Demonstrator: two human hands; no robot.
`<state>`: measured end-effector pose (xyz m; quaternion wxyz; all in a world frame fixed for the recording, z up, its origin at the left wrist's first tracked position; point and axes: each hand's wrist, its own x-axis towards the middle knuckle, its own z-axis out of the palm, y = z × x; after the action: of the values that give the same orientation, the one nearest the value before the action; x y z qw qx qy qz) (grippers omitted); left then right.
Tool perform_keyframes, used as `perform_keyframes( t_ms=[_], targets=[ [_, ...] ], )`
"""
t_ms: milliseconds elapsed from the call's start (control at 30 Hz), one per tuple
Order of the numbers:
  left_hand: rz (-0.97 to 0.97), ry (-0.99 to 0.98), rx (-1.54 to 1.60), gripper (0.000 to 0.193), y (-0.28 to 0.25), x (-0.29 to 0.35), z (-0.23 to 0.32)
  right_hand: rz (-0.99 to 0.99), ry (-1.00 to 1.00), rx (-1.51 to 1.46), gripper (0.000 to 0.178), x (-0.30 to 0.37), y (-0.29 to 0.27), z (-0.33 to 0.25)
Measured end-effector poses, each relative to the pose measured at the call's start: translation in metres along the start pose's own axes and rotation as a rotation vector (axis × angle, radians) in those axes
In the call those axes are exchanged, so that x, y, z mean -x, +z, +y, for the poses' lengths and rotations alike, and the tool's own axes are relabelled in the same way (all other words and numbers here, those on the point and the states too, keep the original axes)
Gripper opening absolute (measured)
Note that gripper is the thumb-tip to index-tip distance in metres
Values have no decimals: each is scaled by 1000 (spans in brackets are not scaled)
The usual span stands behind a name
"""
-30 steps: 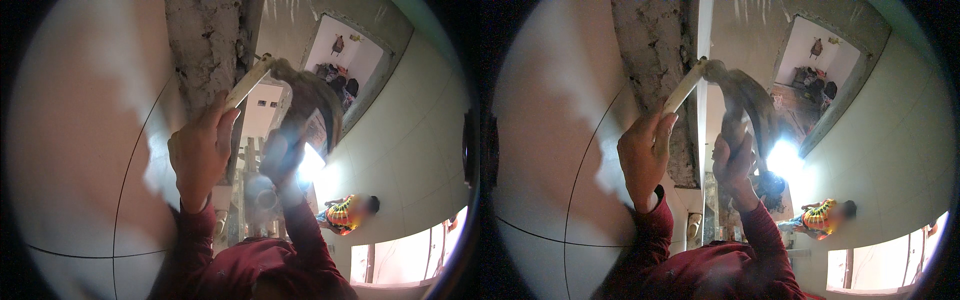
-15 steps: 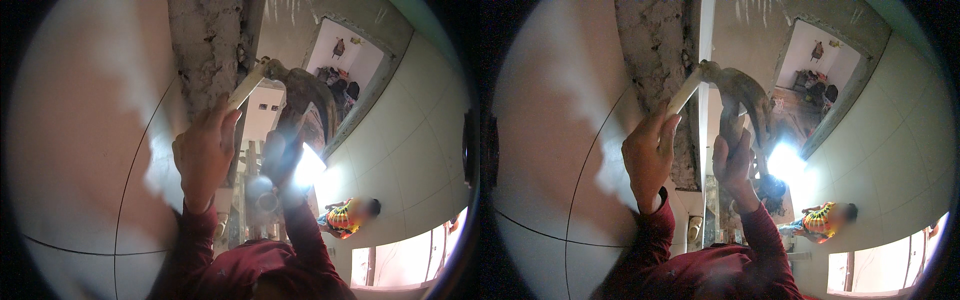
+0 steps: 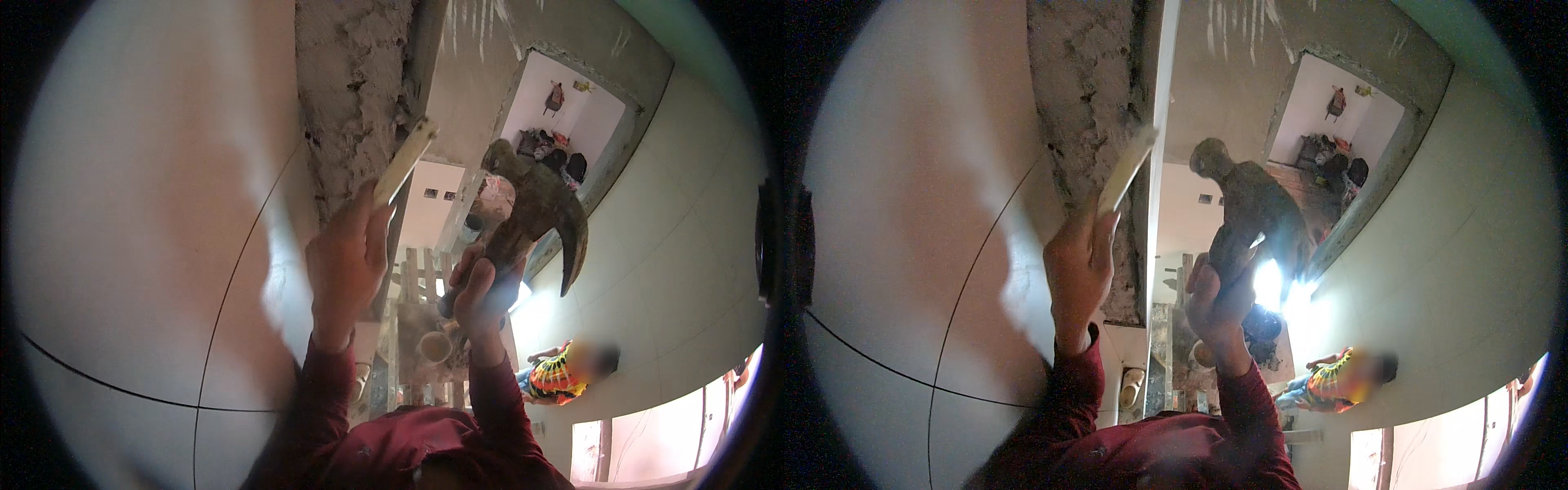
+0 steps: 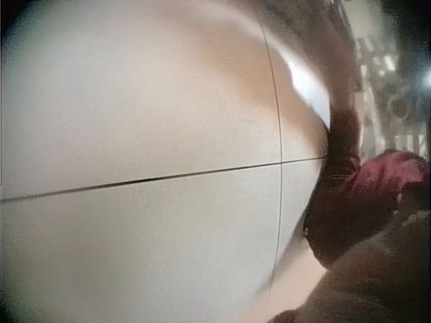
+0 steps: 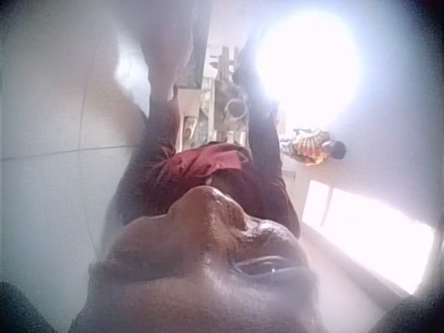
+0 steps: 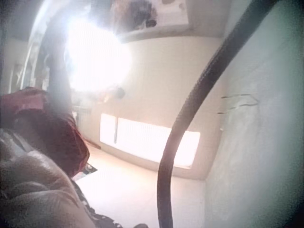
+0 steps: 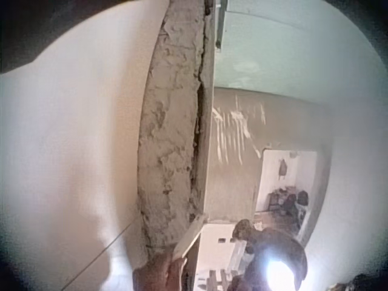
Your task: The person measures and marks a wall tile, then uses a hammer and chisel to chip away excess material from the wall edge. Another person assists by holding a measuring tool and observing the work.
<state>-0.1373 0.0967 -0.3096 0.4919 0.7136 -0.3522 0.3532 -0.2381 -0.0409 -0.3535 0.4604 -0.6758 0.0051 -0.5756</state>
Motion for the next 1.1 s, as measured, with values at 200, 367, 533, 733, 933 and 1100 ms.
perform_keyframes(
  t_ms=[200,367,533,733,933,1100],
  targets=[
    [15,-2,144,27,-1,29,-9,-38,25,53,56,8,-11,28],
    [-162,-134,137,30,34,15,-49,-21,122,-17,59,6,2,27],
    [-36,-52,307,33,54,2,-36,-11,63,82,57,-47,-3,62],
    [45,83,141,33,162,-69,-11,-5,95,1,55,-113,-47,97],
    [52,97,58,32,233,-105,-7,12,29,30,54,-153,-82,159],
    [-4,80,83,30,209,-97,19,35,75,34,55,-138,-89,119]
  ],
)
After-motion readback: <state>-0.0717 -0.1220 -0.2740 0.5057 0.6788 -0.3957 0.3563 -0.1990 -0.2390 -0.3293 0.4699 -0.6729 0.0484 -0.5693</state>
